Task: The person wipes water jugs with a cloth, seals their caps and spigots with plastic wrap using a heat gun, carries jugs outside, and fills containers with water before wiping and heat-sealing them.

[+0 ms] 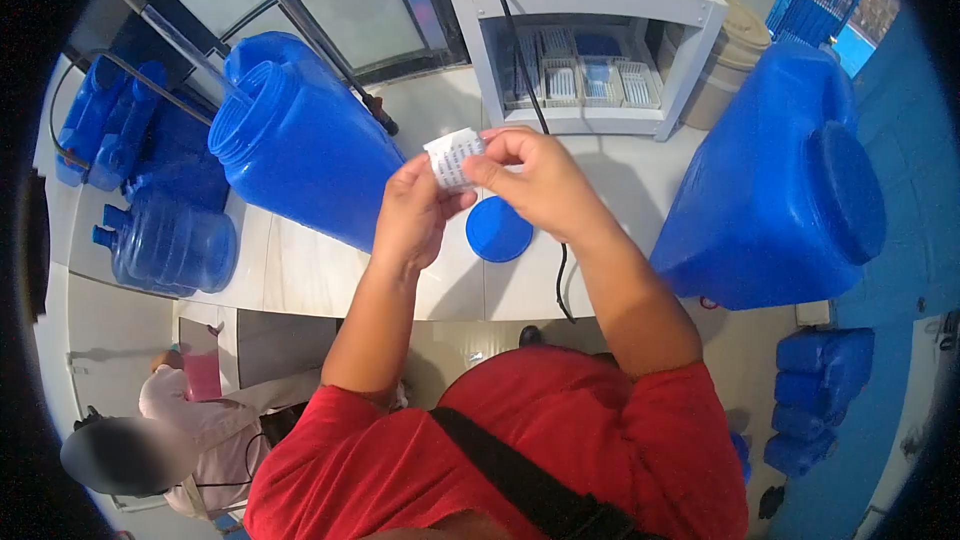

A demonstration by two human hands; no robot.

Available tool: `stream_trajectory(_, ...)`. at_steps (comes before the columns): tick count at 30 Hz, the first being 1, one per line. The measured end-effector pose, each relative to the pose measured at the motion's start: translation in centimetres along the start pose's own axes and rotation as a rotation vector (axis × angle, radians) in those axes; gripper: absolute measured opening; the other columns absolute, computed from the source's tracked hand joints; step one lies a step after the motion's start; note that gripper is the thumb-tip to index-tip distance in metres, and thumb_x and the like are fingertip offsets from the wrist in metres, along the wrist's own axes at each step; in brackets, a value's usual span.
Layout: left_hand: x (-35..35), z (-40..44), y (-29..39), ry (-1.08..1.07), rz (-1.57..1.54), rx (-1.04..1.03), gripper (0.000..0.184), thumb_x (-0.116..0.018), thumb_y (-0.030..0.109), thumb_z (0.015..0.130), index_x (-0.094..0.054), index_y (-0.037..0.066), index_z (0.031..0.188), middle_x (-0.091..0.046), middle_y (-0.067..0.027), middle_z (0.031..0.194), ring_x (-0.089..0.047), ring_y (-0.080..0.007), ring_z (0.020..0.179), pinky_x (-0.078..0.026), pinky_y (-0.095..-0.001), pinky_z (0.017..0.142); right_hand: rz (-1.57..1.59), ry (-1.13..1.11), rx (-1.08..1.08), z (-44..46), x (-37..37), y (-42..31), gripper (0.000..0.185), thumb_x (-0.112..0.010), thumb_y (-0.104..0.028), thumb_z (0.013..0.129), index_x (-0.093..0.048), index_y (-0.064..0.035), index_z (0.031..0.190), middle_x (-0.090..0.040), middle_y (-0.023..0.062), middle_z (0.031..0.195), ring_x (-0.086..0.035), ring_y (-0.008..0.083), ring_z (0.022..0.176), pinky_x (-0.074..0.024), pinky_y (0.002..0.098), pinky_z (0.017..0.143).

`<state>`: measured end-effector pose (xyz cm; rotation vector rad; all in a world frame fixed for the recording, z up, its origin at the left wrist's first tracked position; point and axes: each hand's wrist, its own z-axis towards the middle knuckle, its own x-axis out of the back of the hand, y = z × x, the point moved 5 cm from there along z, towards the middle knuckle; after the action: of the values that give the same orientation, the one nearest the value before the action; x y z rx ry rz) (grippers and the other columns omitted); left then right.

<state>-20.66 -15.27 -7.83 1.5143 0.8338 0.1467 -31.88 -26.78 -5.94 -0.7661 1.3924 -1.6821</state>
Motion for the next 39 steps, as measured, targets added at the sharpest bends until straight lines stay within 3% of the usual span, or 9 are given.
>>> stream_trajectory(8, 5.0, -3.4, 0.8, 0.096, 0.226, -0.232, 0.018, -0.057, 0.009, 0.096, -0.061, 0.001, 0.112, -0.068, -0.0068, 0.108, -0.064, -0.0125, 0.094, -0.051, -0.0263, 0.082, -1.018, 0.57, 0.403, 18.5, 8.6, -11.4, 0.079, -0.067, -0.066, 0.08, -0.061, -0.0016, 0.125, -0.068, 0.02, 0.114, -0.063, 0.0353, 0.111, -0.0496, 0.0449, 0.094)
stream_trajectory(10, 5.4, -4.3, 0.3, 0.072, 0.24, -0.271, 0.017, -0.055, 0.002, 0.095, -0.061, 0.0, 0.111, -0.068, -0.0091, 0.109, -0.065, -0.0138, 0.096, -0.052, -0.0281, 0.084, -1.139, 0.748, 0.078, 22.7, 10.5, -11.6, 0.037, -0.065, -0.016, 0.092, -0.056, 0.0035, 0.122, -0.069, 0.0188, 0.102, -0.069, 0.029, 0.094, -0.0562, 0.036, 0.083)
stream_trajectory(12, 6.5, -4.4, -1.3, 0.08, 0.347, -0.258, 0.018, -0.055, -0.002, 0.094, -0.061, -0.001, 0.111, -0.069, -0.0107, 0.11, -0.066, -0.0161, 0.099, -0.052, -0.0307, 0.088, -0.947, 0.63, -0.178, 26.9, 13.1, -8.3, 0.09, -0.066, -0.075, 0.073, -0.064, -0.0008, 0.124, -0.064, 0.0214, 0.124, -0.062, 0.0352, 0.115, -0.049, 0.0454, 0.096)
stream_trajectory(18, 8.8, -5.3, -5.2, 0.063, 0.394, -0.139, 0.015, -0.056, -0.005, 0.093, -0.058, 0.0, 0.106, -0.068, -0.0109, 0.111, -0.065, -0.0199, 0.105, -0.051, -0.0326, 0.095, -0.792, 0.482, -0.126, 29.0, 13.1, -7.1, 0.067, -0.08, -0.046, 0.064, -0.069, 0.0059, 0.105, -0.067, 0.0193, 0.105, -0.068, 0.0255, 0.085, -0.0554, 0.0379, 0.076)
stream_trajectory(25, 10.9, -4.6, -6.2, 0.109, 0.369, -0.205, 0.016, -0.064, 0.002, 0.09, -0.061, 0.0, 0.106, -0.067, -0.0035, 0.099, -0.061, -0.0097, 0.087, -0.048, -0.0245, 0.077, 0.071, 0.102, 0.358, 13.3, 7.8, -13.9, 0.048, -0.085, -0.025, 0.073, -0.06, 0.003, 0.103, -0.066, 0.0062, 0.081, -0.063, 0.014, 0.064, -0.0524, 0.0294, 0.058)
stream_trajectory(30, 9.7, -4.7, -6.2, 0.195, 0.372, -0.139, 0.012, -0.061, 0.006, 0.093, -0.06, 0.003, 0.105, -0.063, -0.0013, 0.095, -0.053, -0.0066, 0.076, -0.042, -0.0222, 0.068, -0.154, 0.11, 0.152, 1.4, 3.8, -9.3, 0.035, -0.076, -0.028, 0.082, -0.069, -0.0067, 0.107, -0.07, 0.0066, 0.083, -0.064, 0.0122, 0.061, -0.0541, 0.0304, 0.061)
stream_trajectory(33, 8.2, -5.4, -8.2, 0.225, 0.377, -0.1, 0.013, -0.061, 0.007, 0.093, -0.06, 0.003, 0.104, -0.063, -0.0014, 0.094, -0.054, -0.007, 0.077, -0.043, -0.0225, 0.068, -0.413, 0.013, 0.276, -6.6, 2.9, -7.6, 0.056, -0.08, -0.029, 0.078, -0.061, -0.0084, 0.127, -0.064, 0.013, 0.129, -0.059, 0.0296, 0.119, -0.0452, 0.0382, 0.102)
stream_trajectory(34, 7.5, -5.6, -9.1, 0.22, 0.387, -0.092, 0.012, -0.062, 0.008, 0.093, -0.06, 0.003, 0.104, -0.063, -0.0018, 0.093, -0.054, -0.0072, 0.077, -0.044, -0.0226, 0.068, -0.752, -0.003, 0.521, -9.2, 2.4, -7.4, 0.064, -0.083, -0.023, 0.075, -0.058, -0.0095, 0.132, -0.063, 0.0142, 0.13, -0.061, 0.0271, 0.117, -0.0468, 0.0369, 0.1)
stream_trajectory(39, -0.3, -8.9, -13.4, 0.081, 0.432, -0.122, 0.023, -0.069, 0.013, 0.09, -0.063, 0.0, 0.107, -0.066, -0.004, 0.09, -0.058, -0.0086, 0.076, -0.046, -0.0238, 0.067, -0.175, -0.133, 0.065, -21.7, 5.7, -5.6, 0.07, -0.086, -0.012, 0.068, -0.052, -0.0053, 0.129, -0.065, 0.0142, 0.119, -0.062, 0.0219, 0.113, -0.0483, 0.0357, 0.098)
